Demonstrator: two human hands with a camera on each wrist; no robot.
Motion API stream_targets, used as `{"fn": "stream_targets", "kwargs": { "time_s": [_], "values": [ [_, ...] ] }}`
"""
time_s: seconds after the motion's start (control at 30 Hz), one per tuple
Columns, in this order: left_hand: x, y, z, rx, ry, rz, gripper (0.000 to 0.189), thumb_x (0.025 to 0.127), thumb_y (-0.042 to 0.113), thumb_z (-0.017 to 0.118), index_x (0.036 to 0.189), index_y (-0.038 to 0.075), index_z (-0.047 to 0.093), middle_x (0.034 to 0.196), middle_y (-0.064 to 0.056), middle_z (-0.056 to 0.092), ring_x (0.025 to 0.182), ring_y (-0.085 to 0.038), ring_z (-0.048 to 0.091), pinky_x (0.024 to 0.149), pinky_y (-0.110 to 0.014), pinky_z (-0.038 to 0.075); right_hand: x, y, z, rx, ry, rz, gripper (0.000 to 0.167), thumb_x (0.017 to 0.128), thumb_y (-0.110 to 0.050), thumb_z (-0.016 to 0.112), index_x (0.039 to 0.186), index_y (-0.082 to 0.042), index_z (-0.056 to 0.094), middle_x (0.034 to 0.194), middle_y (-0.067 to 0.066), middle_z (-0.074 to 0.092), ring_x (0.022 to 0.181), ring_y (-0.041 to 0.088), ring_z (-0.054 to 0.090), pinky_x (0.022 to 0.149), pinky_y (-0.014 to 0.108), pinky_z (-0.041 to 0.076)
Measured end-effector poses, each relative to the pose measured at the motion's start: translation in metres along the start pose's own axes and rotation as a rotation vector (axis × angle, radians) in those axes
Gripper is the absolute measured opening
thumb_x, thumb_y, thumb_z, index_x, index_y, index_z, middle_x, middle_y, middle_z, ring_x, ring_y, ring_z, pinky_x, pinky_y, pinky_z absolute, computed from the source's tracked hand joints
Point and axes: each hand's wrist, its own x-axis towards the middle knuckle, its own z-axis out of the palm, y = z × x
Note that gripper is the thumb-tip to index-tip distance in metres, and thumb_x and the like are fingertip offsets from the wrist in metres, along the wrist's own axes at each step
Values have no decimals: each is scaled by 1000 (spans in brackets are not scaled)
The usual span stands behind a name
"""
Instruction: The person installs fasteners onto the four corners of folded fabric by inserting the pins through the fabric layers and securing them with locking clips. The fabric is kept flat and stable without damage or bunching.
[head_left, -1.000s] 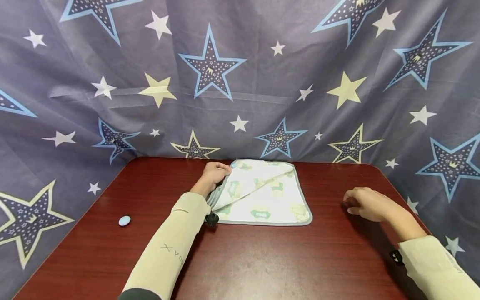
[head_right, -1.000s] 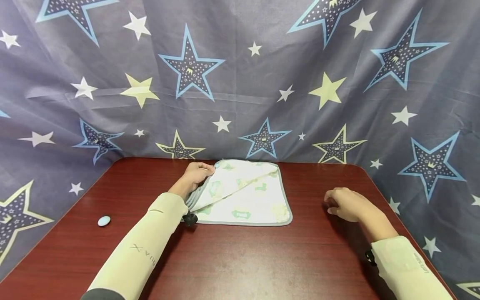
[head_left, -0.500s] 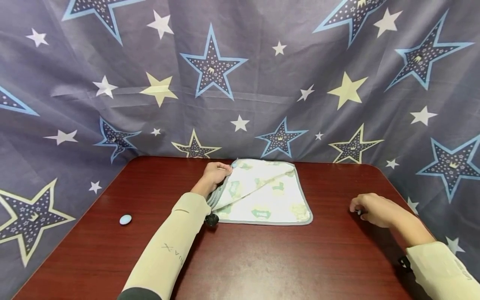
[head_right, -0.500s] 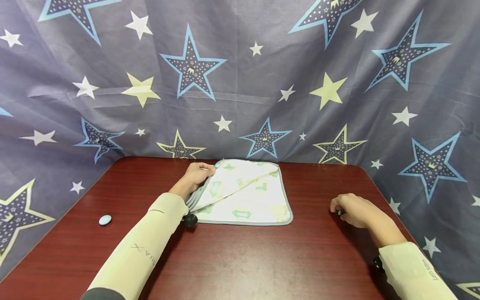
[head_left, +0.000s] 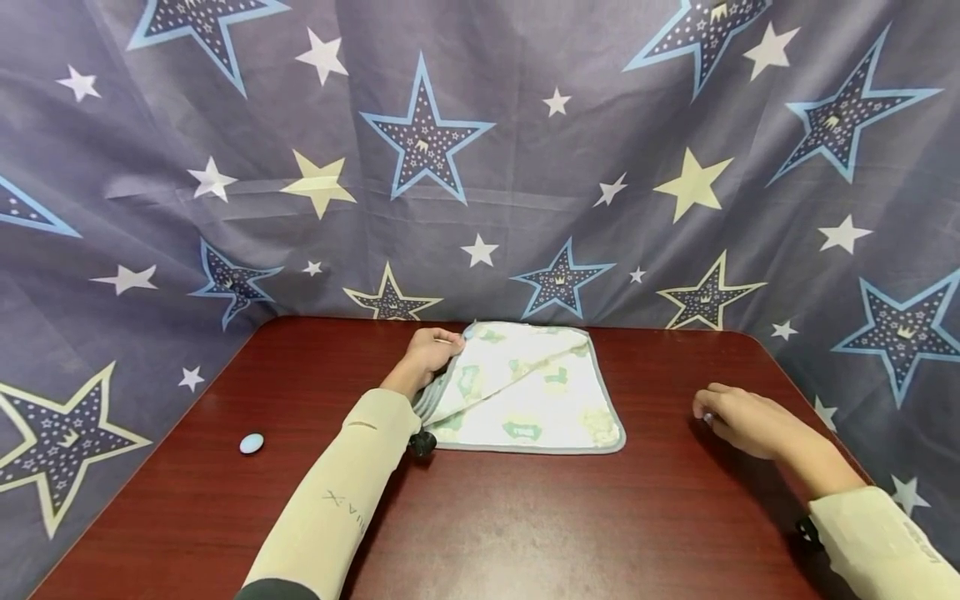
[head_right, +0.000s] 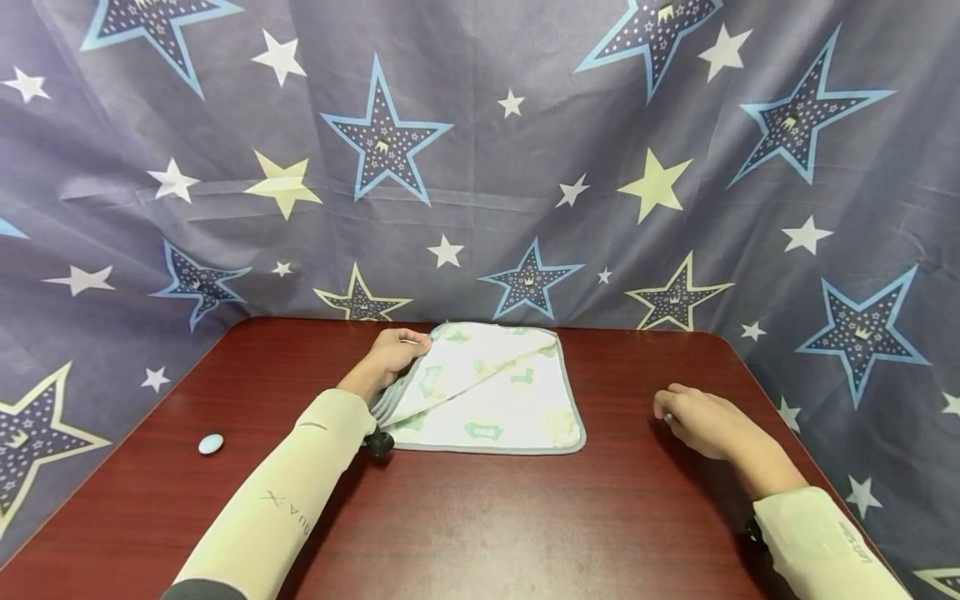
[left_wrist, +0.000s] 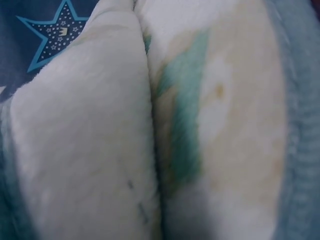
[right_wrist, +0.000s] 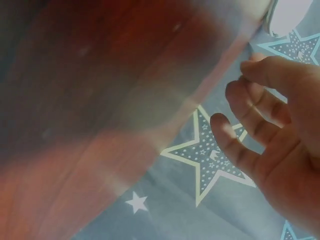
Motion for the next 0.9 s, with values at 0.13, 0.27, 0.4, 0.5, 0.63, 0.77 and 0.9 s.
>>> {"fn": "stream_targets", "kwargs": {
  "time_s": [0.13, 0.27, 0.4, 0.5, 0.63, 0.77, 0.9],
  "values": [
    [-2, 0, -1, -16, -12, -3, 11, 96, 17, 73, 99, 7, 70, 111, -9, 64, 85, -20, 54, 71, -31, 45, 4, -7, 0, 3, 42, -10, 28, 85, 4, 70, 97, -19, 60, 92, -9, 53, 75, 5, 53, 61, 30, 45],
    [-5, 3, -2, 3, -23, 25, 12, 96, 17, 72, 100, 7, 69, 105, -9, 64, 80, -19, 55, 67, -31, 46, 11, -13, 0, -15, 75, -23, 27, 84, 3, 72, 97, -19, 62, 93, -10, 54, 77, 5, 55, 62, 31, 47],
    [-10, 8, -3, 117, 27, 123, 12, 95, 18, 73, 97, 8, 68, 94, -8, 65, 74, -20, 59, 64, -32, 48, 18, -20, 1, -21, 102, -44, 28, 83, 4, 72, 94, -20, 62, 89, -11, 52, 75, 4, 54, 63, 30, 47],
    [-15, 14, -2, 242, 92, 256, 9, 93, 17, 73, 92, 9, 69, 86, -6, 67, 73, -20, 62, 65, -32, 49, 23, -26, 1, -19, 120, -68, 28, 83, 5, 71, 92, -20, 62, 88, -10, 52, 74, 4, 53, 63, 30, 47],
    [-26, 24, 3, 365, 113, 458, 6, 92, 15, 71, 88, 10, 70, 80, -3, 69, 73, -19, 63, 68, -31, 50, 29, -32, -1, -15, 125, -85, 28, 82, 5, 70, 92, -19, 63, 86, -8, 53, 72, 5, 53, 62, 31, 47],
    [-37, 32, 10, 453, 42, 614, 5, 92, 14, 70, 89, 11, 68, 79, 0, 68, 70, -16, 62, 67, -31, 51, 36, -38, -2, -8, 114, -79, 26, 82, 5, 70, 92, -19, 63, 87, -6, 56, 72, 7, 54, 62, 32, 47],
    [-46, 34, 17, 573, -63, 733, 4, 93, 12, 70, 90, 11, 68, 78, 2, 67, 69, -12, 60, 66, -29, 49, 42, -43, 0, -4, 125, -96, 26, 83, 5, 71, 91, -19, 64, 86, -6, 56, 72, 7, 54, 62, 32, 47]
  ]
}}
